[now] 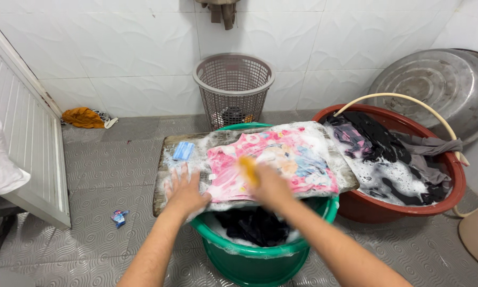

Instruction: The person scrubs a pink shirt and other garments on a wooden board using a brush and soapy water in a bucket, then rinses them.

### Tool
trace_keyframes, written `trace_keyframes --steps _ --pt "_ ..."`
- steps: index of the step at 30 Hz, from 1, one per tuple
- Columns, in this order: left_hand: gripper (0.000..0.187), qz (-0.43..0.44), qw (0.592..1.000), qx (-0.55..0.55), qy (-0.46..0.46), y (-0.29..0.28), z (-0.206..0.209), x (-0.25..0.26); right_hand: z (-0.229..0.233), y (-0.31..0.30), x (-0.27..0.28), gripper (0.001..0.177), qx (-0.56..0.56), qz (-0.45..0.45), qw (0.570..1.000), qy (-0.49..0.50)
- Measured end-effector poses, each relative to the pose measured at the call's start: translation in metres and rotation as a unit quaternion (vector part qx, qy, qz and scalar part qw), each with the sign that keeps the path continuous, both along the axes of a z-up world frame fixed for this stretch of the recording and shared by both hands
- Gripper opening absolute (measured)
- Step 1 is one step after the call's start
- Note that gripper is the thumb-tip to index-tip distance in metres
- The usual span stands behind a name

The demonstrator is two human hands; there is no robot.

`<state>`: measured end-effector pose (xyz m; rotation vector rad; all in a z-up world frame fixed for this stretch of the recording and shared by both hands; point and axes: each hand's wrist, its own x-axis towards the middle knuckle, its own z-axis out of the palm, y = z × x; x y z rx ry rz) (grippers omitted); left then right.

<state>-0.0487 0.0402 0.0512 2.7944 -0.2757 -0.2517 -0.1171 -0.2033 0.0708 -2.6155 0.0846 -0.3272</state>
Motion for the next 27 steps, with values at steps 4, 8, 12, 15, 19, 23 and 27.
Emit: trace_keyframes --steps 4,8,12,15,19,23,27 --pt "0.099 -0.007 0.999 0.01 0.034 0.003 -0.007 0.005 -0.006 0.029 -0.024 0.052 0.006 0.189 0.982 0.005" --pt "0.103 0.0 0.998 0.033 0.043 0.008 -0.003 0.004 0.009 -0.028 0.018 0.049 0.033 0.085 0.996 -0.012" --pt "0.104 0.011 0.998 0.031 0.055 0.008 0.007 -0.003 0.002 -0.031 0.021 0.04 -0.015 -0.046 0.998 0.029" --pt "0.108 0.018 0.996 0.047 0.073 0.003 0.016 -0.003 -0.01 0.02 -0.002 0.045 -0.004 0.106 0.994 -0.029" --pt "0.108 0.019 0.997 0.041 0.069 0.0 0.014 0.001 -0.01 0.027 -0.01 0.05 0.015 0.196 0.98 0.038" --pt "0.11 0.014 0.996 0.06 0.059 0.0 0.008 0.006 0.0 -0.044 0.033 0.051 0.023 0.026 0.998 0.05" --pt "0.107 -0.014 0.999 0.036 0.029 -0.001 0.01 0.005 0.004 -0.098 0.037 0.055 -0.01 -0.143 0.99 0.014"
